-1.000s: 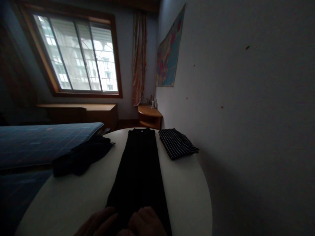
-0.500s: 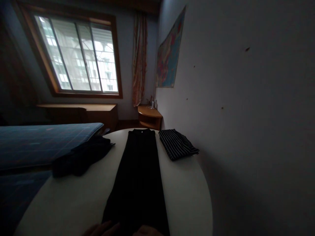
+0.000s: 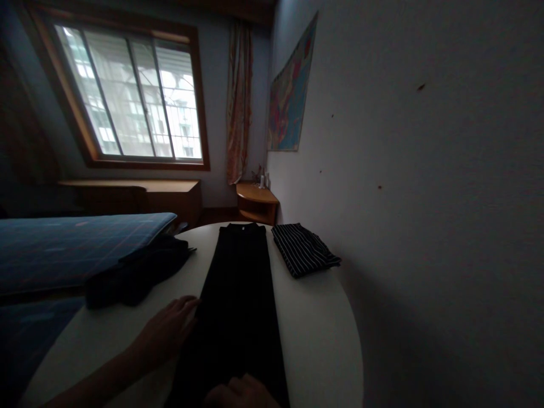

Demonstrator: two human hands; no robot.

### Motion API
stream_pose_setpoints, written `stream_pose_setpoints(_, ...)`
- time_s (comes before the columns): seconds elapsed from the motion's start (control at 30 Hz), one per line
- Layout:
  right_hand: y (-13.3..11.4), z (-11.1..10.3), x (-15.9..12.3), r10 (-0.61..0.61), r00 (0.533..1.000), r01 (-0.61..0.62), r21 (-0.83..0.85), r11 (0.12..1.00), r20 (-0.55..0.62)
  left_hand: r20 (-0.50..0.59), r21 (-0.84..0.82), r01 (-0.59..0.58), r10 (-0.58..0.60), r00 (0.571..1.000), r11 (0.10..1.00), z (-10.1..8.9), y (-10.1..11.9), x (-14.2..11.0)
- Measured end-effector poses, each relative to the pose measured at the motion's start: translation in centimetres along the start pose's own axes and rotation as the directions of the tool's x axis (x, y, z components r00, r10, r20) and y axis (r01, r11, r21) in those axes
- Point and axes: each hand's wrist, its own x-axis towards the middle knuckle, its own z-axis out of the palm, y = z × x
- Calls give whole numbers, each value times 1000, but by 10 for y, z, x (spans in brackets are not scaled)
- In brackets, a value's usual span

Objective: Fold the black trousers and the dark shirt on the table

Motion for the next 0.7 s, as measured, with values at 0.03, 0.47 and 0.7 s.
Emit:
stream_pose_setpoints(0.03,-1,-1,2,14,1000,-14,6,1000,7,0,9,39,-39,999,999,0,-3,7)
stream_pose_setpoints(0.47,-35,-85,61,368,924,-351,599,720,100,-9,-240,276,-286,958,931,9,-9,73)
stream_pose_setpoints(0.7,-37,-72,79,222,975,-138,808,572,10,-191,-286,52,-110,975,957,1,0,62)
